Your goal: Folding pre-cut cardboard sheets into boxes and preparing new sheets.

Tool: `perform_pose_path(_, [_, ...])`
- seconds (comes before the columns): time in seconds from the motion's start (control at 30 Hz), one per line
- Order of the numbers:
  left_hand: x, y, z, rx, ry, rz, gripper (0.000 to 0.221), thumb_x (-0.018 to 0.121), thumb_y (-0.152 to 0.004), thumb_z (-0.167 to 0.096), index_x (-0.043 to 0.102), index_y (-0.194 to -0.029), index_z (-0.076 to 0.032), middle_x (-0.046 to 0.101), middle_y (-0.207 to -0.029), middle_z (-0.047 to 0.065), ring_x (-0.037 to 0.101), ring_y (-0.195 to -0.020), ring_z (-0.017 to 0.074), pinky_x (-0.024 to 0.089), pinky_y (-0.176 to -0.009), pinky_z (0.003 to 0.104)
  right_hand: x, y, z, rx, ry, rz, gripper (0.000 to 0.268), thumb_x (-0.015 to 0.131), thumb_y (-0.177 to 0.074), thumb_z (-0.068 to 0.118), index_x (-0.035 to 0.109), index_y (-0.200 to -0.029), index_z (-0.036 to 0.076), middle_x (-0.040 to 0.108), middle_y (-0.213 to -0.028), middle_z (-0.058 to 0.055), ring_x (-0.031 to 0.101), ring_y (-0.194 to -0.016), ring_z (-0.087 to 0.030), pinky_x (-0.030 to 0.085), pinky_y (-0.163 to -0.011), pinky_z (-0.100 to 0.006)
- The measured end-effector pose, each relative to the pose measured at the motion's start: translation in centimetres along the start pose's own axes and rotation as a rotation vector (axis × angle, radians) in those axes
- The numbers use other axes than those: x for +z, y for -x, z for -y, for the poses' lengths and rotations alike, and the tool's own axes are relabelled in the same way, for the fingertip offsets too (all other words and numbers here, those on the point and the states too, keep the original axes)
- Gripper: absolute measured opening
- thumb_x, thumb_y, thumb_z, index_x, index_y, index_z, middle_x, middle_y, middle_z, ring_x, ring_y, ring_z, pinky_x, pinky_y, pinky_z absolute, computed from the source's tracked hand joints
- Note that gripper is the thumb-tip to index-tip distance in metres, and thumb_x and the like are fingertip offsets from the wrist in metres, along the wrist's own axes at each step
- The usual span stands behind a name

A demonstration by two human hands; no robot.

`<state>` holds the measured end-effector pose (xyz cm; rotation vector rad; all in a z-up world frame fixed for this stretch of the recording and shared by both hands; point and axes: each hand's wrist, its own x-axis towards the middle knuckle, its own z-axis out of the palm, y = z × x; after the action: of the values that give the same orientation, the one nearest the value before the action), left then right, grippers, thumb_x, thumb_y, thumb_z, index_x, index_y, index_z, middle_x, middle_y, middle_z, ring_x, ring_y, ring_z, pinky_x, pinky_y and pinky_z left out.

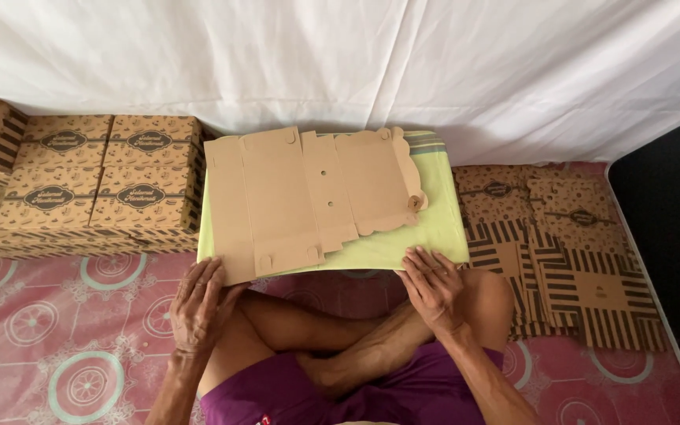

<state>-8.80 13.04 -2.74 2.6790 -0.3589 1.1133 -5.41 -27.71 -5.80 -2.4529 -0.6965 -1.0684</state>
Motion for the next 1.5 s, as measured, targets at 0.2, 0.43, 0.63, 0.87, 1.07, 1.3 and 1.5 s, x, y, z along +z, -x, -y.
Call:
perform_pose_path(0.2, [0.1,0.1,0.2,-0.01,-0.077,0.139,0.053,0.079,-0.082,-0.034,0.064,-0.123,-0.004,0.069,-0.128,0.013,0.062,-0.125,0.0287,0.045,-0.117,0.048,-2.1,-1.3,1.1,0.015,-0.035,0.037,0.023,0.081,-0.081,0.001,0.076,-0.104,0.001,0.078,-0.112,-0.01,0.072,-0.113,-0.027,0.053,-0.103,-0.041])
perform_pose_path(0.43, [0.6,-3.3,-0.9,0.184,0.005,0.09,0.051,0.067,-0.093,-0.039,0.061,-0.134,-0.009,0.063,-0.125,0.018,0.061,-0.121,0.0364,0.042,-0.11,0.056,1.1,-1.8,-5.6,-0.144,-0.001,-0.054,0.023,0.077,-0.087,0.013,0.075,-0.11,0.01,0.076,-0.108,-0.01,0.074,-0.092,-0.025,0.057,-0.085,-0.038])
perform_pose_path(0.63, [3.2,-4.4,-2.0,0.287,0.142,0.184,0.035,0.059,-0.098,-0.033,0.067,-0.126,-0.013,0.066,-0.119,0.014,0.063,-0.118,0.0366,0.049,-0.101,0.052,0.7,-7.3,-7.0,-0.012,-0.092,0.174,0.04,0.072,-0.09,0.004,0.065,-0.129,0.005,0.068,-0.12,-0.018,0.067,-0.115,-0.038,0.057,-0.092,-0.047])
perform_pose_path(0.87, [3.3,-5.0,-2.3,0.306,0.175,0.213,0.024,0.054,-0.101,-0.026,0.071,-0.11,-0.012,0.067,-0.113,0.013,0.066,-0.112,0.0367,0.055,-0.09,0.047,-0.2,-10.4,-7.4,0.24,-0.327,0.468,0.051,0.058,-0.097,0.002,0.049,-0.147,0.008,0.058,-0.134,-0.024,0.053,-0.128,-0.049,0.048,-0.102,-0.064])
perform_pose_path(1.07, [2.3,-5.3,-1.6,0.366,0.163,0.178,0.024,0.05,-0.096,-0.01,0.071,-0.109,-0.01,0.067,-0.108,0.013,0.067,-0.108,0.0332,0.054,-0.093,0.044,0.6,-9.5,-9.5,0.248,-0.228,0.557,0.045,0.071,-0.093,0.011,0.067,-0.135,0.025,0.068,-0.104,-0.005,0.066,-0.109,-0.027,0.056,-0.094,-0.044])
perform_pose_path(1.3, [1.5,-5.4,-0.5,0.302,0.219,0.186,0.026,0.051,-0.095,-0.006,0.071,-0.111,-0.012,0.069,-0.1,0.009,0.07,-0.102,0.0279,0.054,-0.096,0.041,-1.0,-7.9,-8.9,0.382,-0.425,0.513,0.016,0.072,-0.093,0.008,0.078,-0.106,0.013,0.073,-0.091,-0.01,0.074,-0.089,-0.029,0.06,-0.077,-0.041])
perform_pose_path(1.5, [-0.6,-6.4,-0.7,0.243,0.274,0.227,0.023,0.052,-0.097,-0.005,0.071,-0.106,-0.013,0.07,-0.092,0.008,0.071,-0.094,0.0294,0.056,-0.089,0.041,-3.6,-9.6,-6.3,0.539,-0.534,0.593,0.017,0.069,-0.094,0.006,0.079,-0.107,0.01,0.078,-0.092,-0.016,0.075,-0.085,-0.027,0.059,-0.077,-0.042])
